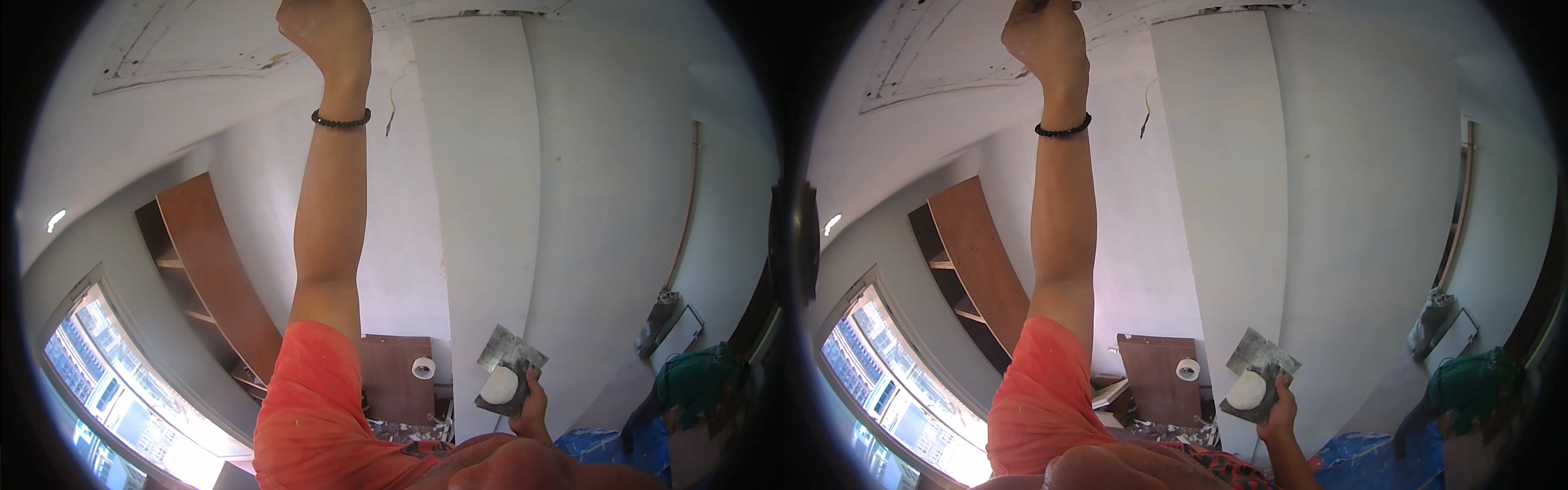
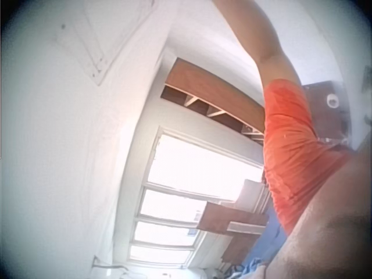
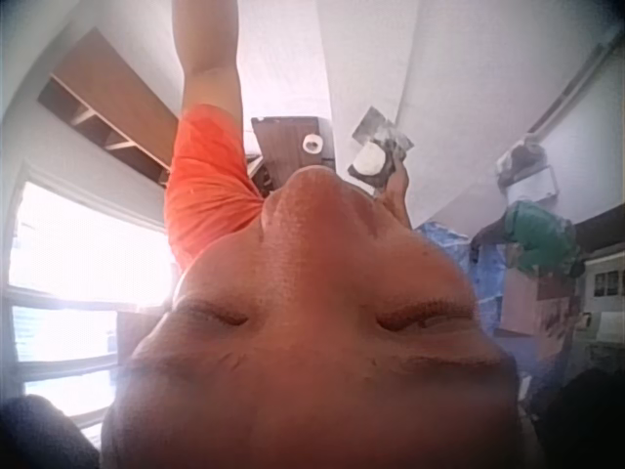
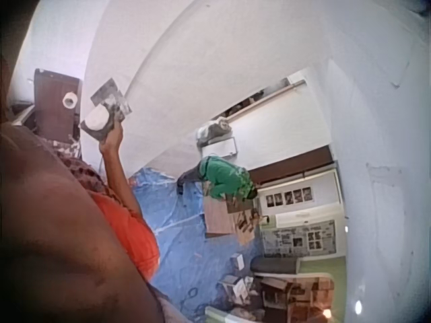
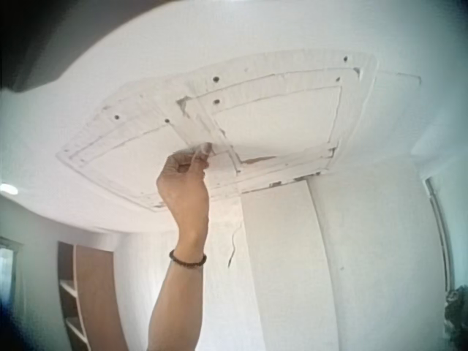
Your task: The person applies mesh joint tape to a ceiling corner using a utility knife to cut the tape, then spreads joint compound over the taped area with a putty knife. The person repeatedly scoops compound and smooths it over the joint.
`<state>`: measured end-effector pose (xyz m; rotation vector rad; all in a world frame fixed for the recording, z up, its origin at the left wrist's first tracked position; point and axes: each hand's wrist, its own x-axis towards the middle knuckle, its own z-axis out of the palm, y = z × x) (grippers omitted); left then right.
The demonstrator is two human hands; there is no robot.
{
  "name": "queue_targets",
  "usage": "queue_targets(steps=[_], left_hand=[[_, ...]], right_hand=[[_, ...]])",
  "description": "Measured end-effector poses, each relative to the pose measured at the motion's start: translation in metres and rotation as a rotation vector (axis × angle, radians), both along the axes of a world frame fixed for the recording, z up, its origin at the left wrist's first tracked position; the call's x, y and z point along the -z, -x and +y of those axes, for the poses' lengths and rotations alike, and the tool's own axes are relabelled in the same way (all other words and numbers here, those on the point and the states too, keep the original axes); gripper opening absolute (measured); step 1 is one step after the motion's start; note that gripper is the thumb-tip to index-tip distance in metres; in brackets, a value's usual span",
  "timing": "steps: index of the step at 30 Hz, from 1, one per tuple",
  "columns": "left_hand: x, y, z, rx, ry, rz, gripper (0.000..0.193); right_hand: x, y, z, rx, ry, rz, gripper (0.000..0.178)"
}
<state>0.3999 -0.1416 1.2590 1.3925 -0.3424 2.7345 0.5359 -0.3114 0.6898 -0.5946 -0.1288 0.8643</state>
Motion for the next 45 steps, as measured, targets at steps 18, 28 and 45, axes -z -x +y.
queue_targets(steps=[18, 28, 45], left_hand=[[-0.001, -0.021, 0.018, -0.346, -0.281, -0.074, 0.017], [-0.012, -0.035, 0.066, -0.653, -0.492, -0.105, 0.020], [-0.015, -0.033, 0.103, -1.136, -0.381, -0.278, 0.028]], right_hand=[[0.004, -0.005, 0.000, 0.017, 0.009, 0.029, 0.041], [0.003, -0.003, 0.002, 0.022, -0.016, 0.047, 0.042], [0.011, -0.004, 0.007, 0.023, -0.028, 0.068, 0.040]])
